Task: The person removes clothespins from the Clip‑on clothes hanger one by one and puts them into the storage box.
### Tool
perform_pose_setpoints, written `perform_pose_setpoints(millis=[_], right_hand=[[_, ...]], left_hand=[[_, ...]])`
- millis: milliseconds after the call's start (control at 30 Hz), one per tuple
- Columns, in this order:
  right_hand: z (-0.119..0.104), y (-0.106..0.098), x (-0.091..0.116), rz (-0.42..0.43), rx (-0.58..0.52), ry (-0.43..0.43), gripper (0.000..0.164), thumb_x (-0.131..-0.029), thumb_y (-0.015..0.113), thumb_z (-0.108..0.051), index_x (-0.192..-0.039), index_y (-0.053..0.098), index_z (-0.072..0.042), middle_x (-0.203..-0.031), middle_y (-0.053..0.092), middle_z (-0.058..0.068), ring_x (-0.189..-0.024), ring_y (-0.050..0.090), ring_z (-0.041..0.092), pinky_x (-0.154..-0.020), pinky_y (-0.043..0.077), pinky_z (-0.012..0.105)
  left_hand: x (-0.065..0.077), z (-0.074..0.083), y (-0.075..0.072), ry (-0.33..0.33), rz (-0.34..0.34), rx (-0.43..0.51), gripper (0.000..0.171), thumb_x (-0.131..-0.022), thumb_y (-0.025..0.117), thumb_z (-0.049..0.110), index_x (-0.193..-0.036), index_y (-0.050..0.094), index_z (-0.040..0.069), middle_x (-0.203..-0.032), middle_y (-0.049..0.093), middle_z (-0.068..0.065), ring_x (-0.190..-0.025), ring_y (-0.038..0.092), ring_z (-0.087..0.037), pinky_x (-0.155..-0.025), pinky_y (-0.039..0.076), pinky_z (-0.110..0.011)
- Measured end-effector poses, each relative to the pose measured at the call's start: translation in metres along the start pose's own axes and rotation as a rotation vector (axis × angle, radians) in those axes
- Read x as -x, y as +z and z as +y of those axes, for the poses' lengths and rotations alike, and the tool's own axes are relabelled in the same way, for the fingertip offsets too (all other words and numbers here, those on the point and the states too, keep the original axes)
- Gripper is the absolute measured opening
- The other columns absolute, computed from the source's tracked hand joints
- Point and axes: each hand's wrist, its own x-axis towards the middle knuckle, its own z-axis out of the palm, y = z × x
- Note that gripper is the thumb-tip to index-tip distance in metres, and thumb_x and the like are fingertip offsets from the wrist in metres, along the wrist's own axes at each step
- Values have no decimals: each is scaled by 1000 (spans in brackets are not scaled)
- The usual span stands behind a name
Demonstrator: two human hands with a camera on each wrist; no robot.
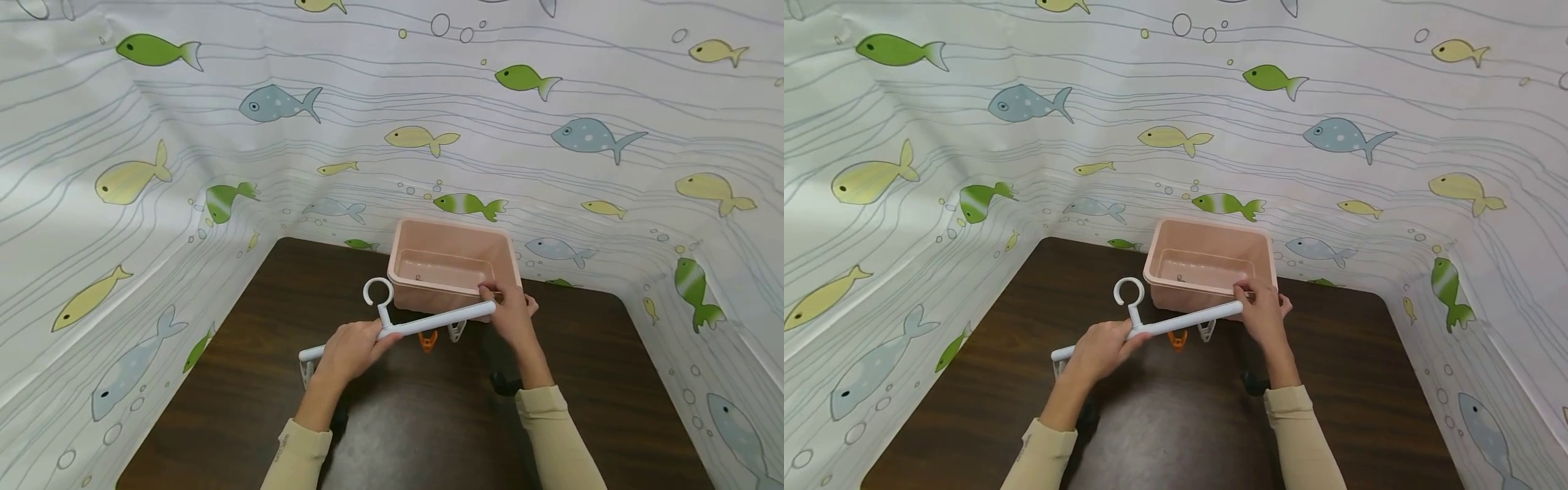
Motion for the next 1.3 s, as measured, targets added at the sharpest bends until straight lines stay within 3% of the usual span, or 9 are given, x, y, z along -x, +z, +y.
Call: perform_pose_setpoints(millis=[200,267,367,467,600,733,900,1100,1300], right_hand=[[-4,5,8,161,-74,-44,22,-108,62,-20,-115,78,-7,-122,76,18,-132,50,37,-119,6,66],[-7,7,13,209,-129,-84,19,-109,64,-18,-114,79,-7,-120,77,17,-120,55,33,-117,18,58],[-13,10,22,241,-219,-130,18,-110,64,-16,-114,79,-7,-115,76,15,-84,58,25,-91,43,38],[-18,12,31,241,-277,-142,19,-111,63,-18,-116,79,-9,-109,72,7,-65,47,15,-58,39,30],[-23,13,41,172,-361,-164,27,-115,53,-17,-120,75,-2,-107,69,9,-84,56,7,-73,45,20],[-27,15,50,46,-412,-228,32,-117,43,-14,-120,71,3,-107,72,20,-102,65,11,-93,48,18],[-29,17,56,-32,-458,-284,30,-117,43,-12,-122,68,3,-111,69,29,-107,70,16,-97,52,19],[-28,20,59,-95,-415,-266,22,-113,54,-9,-129,67,-2,-123,69,19,-111,66,9,-95,53,23],[-28,22,64,-139,-359,-213,26,-109,64,-14,-135,65,-12,-129,71,12,-116,66,8,-98,54,30]], left_hand=[[-2,-3,-4,-5,14,3,62,-108,37,70,-77,48,17,-64,37,7,-54,39,-12,-52,35,-31],[-2,-4,-6,-15,11,14,64,-107,33,72,-75,46,18,-63,36,7,-54,37,-12,-52,33,-30],[-1,-5,-9,-22,18,30,67,-105,28,74,-73,45,17,-63,33,9,-54,35,-11,-51,31,-28],[-2,-6,-10,-12,37,41,67,-106,29,73,-73,46,16,-63,32,8,-54,34,-11,-51,31,-28],[-3,-7,-11,-16,46,35,64,-107,37,69,-73,46,16,-64,32,8,-55,34,-11,-52,32,-28],[-4,-7,-13,-28,30,41,57,-108,53,61,-73,46,16,-64,32,8,-56,35,-11,-53,32,-28],[-5,-6,-15,-16,33,42,52,-107,62,52,-73,47,15,-65,34,7,-57,36,-12,-53,33,-29],[-5,-7,-16,-10,55,33,60,-109,44,64,-74,47,16,-66,36,6,-58,36,-11,-54,34,-29],[-4,-6,-16,4,95,43,69,-105,24,73,-73,47,17,-65,37,6,-57,37,-11,-52,35,-30]])
